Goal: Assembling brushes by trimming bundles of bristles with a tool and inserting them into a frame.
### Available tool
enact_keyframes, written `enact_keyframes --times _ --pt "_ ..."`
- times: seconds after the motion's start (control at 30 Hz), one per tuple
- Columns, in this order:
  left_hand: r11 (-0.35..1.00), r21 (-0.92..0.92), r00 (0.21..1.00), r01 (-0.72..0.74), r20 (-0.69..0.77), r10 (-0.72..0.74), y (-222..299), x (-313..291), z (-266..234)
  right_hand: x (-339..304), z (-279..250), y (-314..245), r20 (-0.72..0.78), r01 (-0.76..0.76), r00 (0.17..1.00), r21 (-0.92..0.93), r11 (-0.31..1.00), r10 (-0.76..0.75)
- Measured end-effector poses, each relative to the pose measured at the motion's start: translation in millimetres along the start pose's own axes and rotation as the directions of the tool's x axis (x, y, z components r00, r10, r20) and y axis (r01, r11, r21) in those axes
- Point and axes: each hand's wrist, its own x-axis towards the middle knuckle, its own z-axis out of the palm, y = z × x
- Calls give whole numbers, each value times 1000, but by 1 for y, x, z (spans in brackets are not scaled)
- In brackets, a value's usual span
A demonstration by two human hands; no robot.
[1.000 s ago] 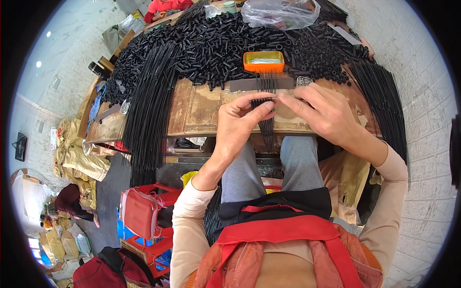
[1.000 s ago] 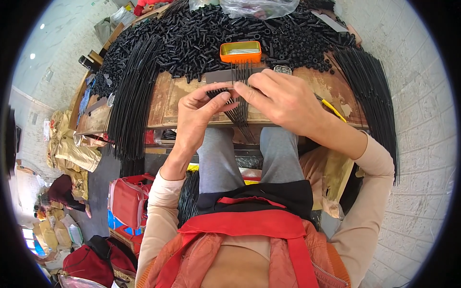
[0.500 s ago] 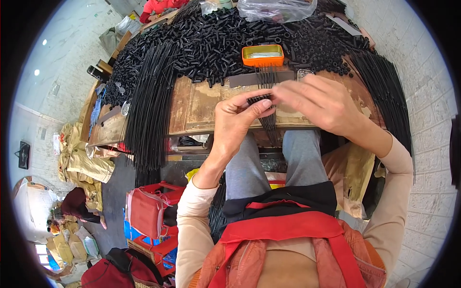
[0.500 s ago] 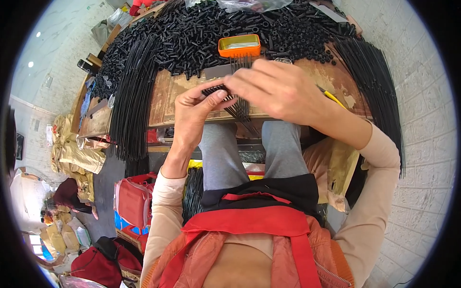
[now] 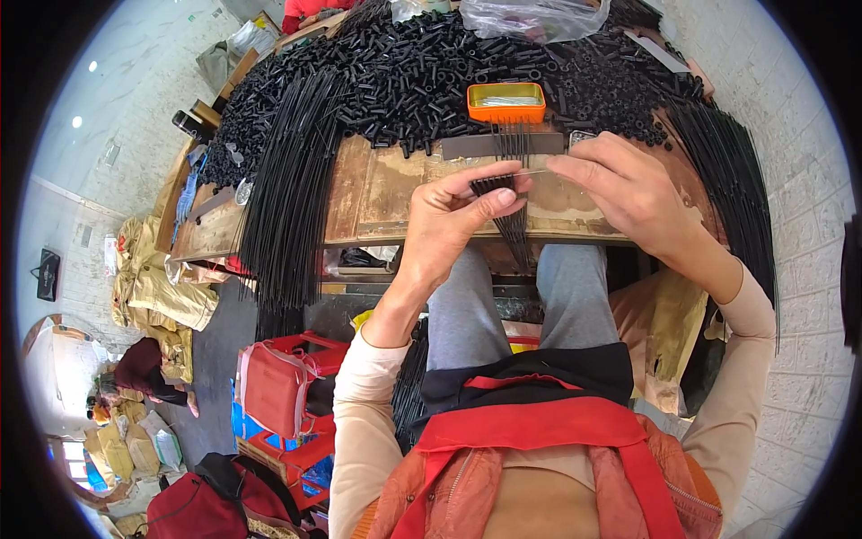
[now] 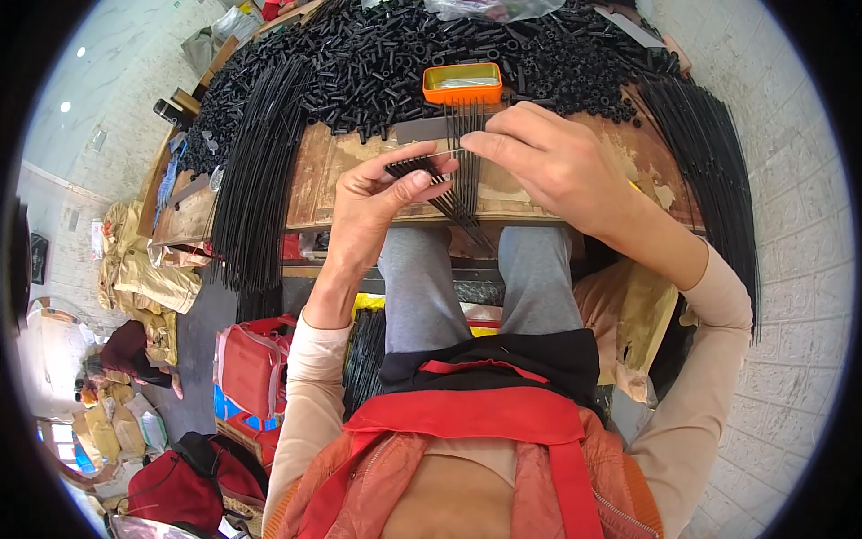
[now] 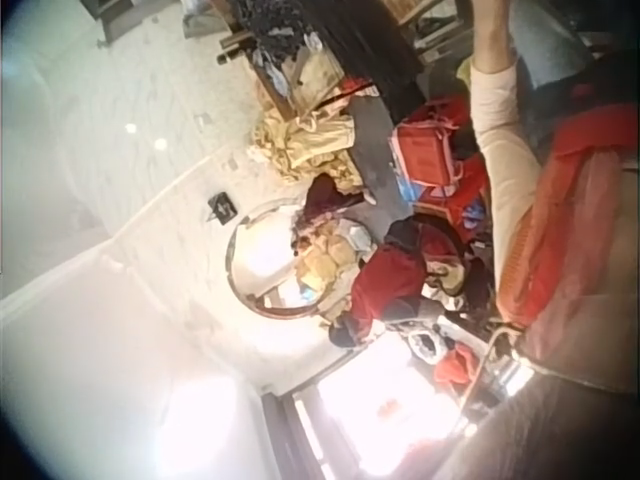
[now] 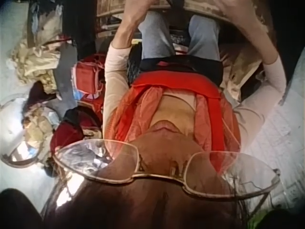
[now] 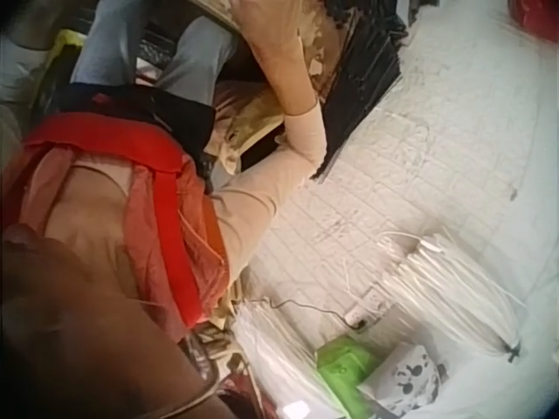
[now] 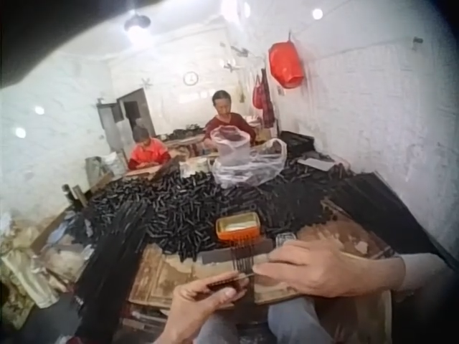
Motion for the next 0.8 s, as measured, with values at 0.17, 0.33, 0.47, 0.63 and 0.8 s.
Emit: enact_keyframes --times 0.17,0.33,0.47,0.63,0.8 --pt "999 -40 999 17 32 -16 1 0 -1 2 -7 -2 30 30 999 -77 997 -27" --pt "997 -66 997 45 66 -41 2 -2 -3 2 -7 -1 12 63 998 -113 992 -62" --pt "992 -83 992 93 92 -85 4 -2 -6 -4 -3 2 12 32 999 22 999 -32" --pt "990 -87 988 109 115 -98 6 -1 -6 3 -11 -9 84 64 995 -103 993 -55" --pt "990 -78 986 118 124 -108 4 1 -6 10 4 -4 -4 53 999 39 998 -53"
